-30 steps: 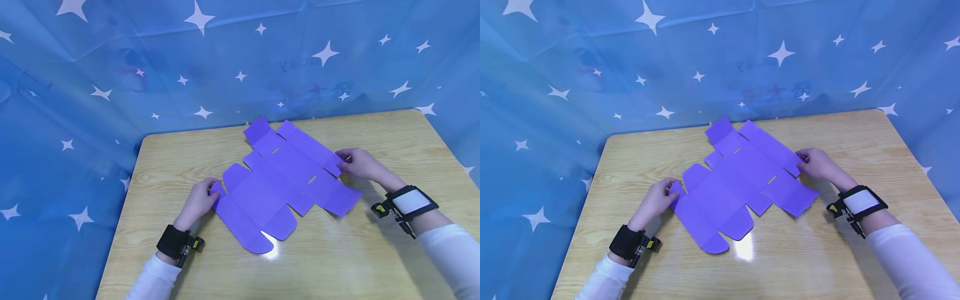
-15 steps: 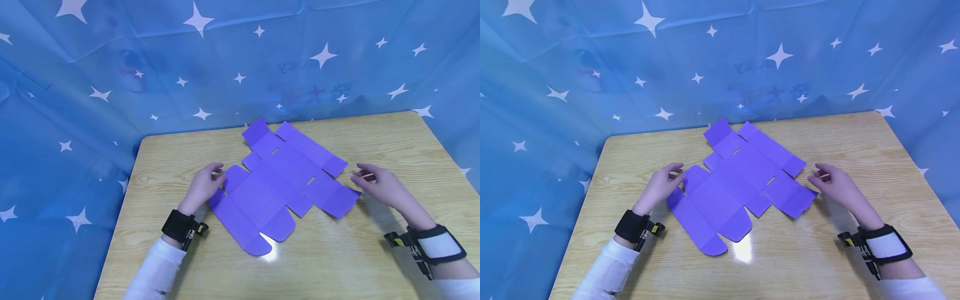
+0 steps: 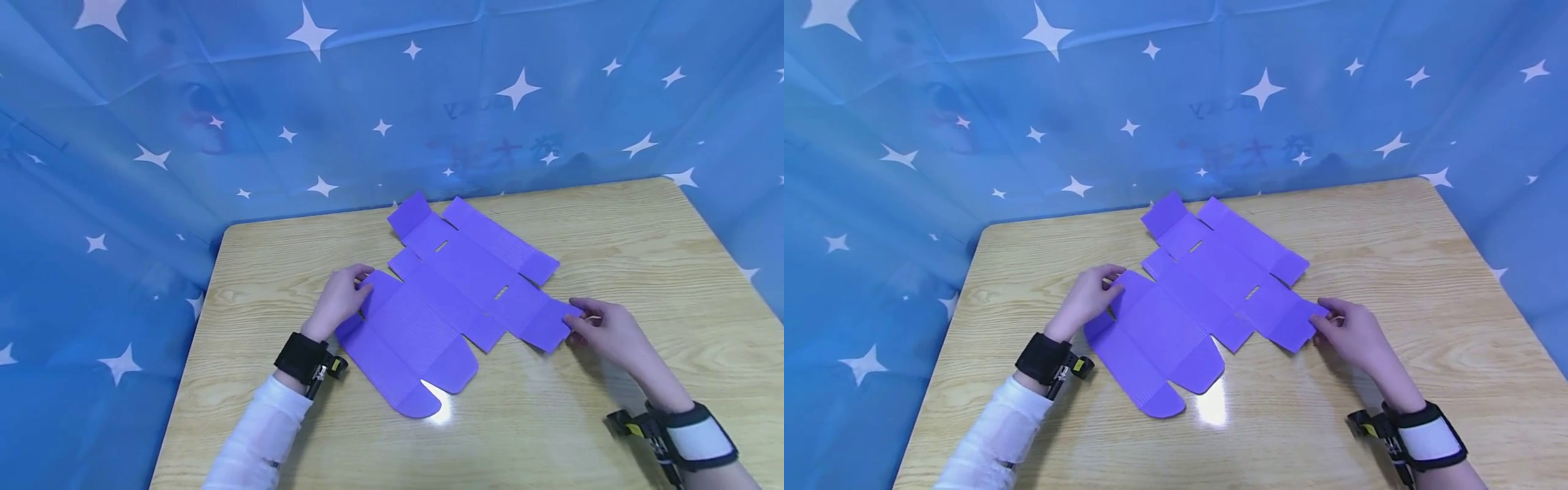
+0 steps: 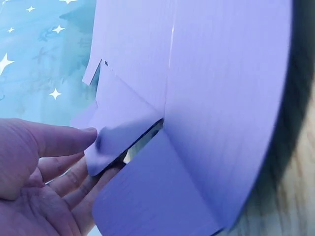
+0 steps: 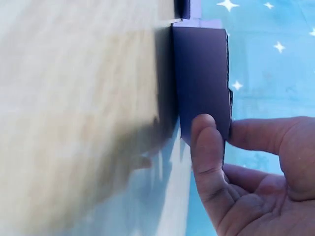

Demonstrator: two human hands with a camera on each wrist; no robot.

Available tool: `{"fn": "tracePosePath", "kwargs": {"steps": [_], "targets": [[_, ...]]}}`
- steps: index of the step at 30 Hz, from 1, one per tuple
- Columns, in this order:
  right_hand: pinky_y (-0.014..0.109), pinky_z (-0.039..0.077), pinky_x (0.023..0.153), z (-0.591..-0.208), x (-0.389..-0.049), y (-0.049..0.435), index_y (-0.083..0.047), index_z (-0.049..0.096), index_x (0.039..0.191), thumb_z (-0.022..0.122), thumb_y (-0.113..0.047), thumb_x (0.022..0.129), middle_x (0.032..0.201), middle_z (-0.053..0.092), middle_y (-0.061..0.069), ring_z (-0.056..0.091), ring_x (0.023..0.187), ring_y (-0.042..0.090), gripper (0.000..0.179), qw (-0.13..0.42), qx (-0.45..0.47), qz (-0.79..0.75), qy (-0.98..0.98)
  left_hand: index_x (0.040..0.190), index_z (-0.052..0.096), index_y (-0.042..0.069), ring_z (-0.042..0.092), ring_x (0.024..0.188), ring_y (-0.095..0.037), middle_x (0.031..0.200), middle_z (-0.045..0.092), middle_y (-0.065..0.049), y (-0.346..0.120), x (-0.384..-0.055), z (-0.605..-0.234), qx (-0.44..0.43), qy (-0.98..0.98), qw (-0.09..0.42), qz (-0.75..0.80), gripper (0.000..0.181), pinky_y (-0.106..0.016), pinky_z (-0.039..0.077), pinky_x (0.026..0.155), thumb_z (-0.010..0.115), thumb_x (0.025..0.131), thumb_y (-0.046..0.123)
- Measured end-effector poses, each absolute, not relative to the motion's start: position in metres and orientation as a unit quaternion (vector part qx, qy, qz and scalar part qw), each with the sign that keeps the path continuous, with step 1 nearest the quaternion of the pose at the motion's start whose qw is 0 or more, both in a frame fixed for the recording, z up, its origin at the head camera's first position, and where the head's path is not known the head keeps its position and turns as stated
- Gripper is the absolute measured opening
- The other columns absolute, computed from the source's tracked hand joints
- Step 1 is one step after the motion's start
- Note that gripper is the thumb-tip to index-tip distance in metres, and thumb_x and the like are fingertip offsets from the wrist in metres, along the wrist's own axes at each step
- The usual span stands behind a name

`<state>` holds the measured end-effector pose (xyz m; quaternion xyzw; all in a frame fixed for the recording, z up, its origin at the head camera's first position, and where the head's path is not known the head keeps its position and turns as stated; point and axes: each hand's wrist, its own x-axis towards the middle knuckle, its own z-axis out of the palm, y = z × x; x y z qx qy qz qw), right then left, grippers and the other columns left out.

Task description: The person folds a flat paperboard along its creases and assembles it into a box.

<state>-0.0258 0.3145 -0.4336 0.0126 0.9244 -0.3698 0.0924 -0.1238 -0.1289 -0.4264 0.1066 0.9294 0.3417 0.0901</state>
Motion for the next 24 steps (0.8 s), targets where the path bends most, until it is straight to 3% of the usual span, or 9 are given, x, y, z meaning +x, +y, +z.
{"fn": "tracePosePath", "kwargs": {"steps": [5,8,13,18,24], "targets": [[0.015,0.053,0.059,-0.431,-0.048,0.313,0.02,0.058,0.134,0.064,-0.011,0.102,0.096,0.074,0.029,0.053,0.072,-0.018,0.044,0.051,0.008,-0.36,0.931,0.131,0.069,-0.004,0.073,0.093,-0.03,0.112,0.077,-0.023,-0.13,-0.113,-0.426,0.106,0.926,0.101,0.348,0.034,-0.038,0.06,0.079,0.063,0.099,0.005],[0.016,0.054,0.059,-0.428,-0.064,0.314,0.021,0.055,0.137,0.061,-0.011,0.103,0.104,0.069,0.033,0.052,0.073,-0.018,0.047,0.052,0.011,-0.364,0.93,0.13,0.07,-0.004,0.072,0.09,-0.027,0.111,0.076,-0.022,-0.129,-0.104,-0.427,0.099,0.922,0.112,0.358,0.034,-0.034,0.059,0.076,0.065,0.098,0.004],[0.021,0.059,0.056,-0.427,-0.093,0.313,0.022,0.048,0.142,0.057,-0.012,0.106,0.113,0.064,0.038,0.06,0.064,-0.009,0.051,0.062,0.034,-0.383,0.921,0.126,0.073,-0.003,0.065,0.08,-0.017,0.106,0.075,-0.019,-0.125,-0.087,-0.429,0.07,0.915,0.118,0.38,0.032,-0.025,0.053,0.071,0.068,0.095,0.003],[0.019,0.056,0.059,-0.427,-0.119,0.307,0.018,0.049,0.145,0.053,-0.019,0.108,0.119,0.065,0.035,0.061,0.068,-0.003,0.053,0.069,0.057,-0.377,0.922,0.123,0.074,-0.004,0.052,0.066,-0.008,0.1,0.074,-0.017,-0.121,-0.072,-0.432,0.054,0.906,0.116,0.403,0.03,-0.018,0.044,0.059,0.068,0.094,0.002],[0.018,0.051,0.056,-0.428,-0.14,0.302,0.018,0.053,0.142,0.054,-0.019,0.107,0.116,0.066,0.035,0.056,0.066,-0.005,0.05,0.049,0.056,-0.376,0.923,0.122,0.074,-0.005,0.054,0.066,-0.008,0.095,0.074,-0.015,-0.116,-0.06,-0.434,0.057,0.901,0.115,0.414,0.029,-0.019,0.046,0.062,0.069,0.094,0.002]]}}
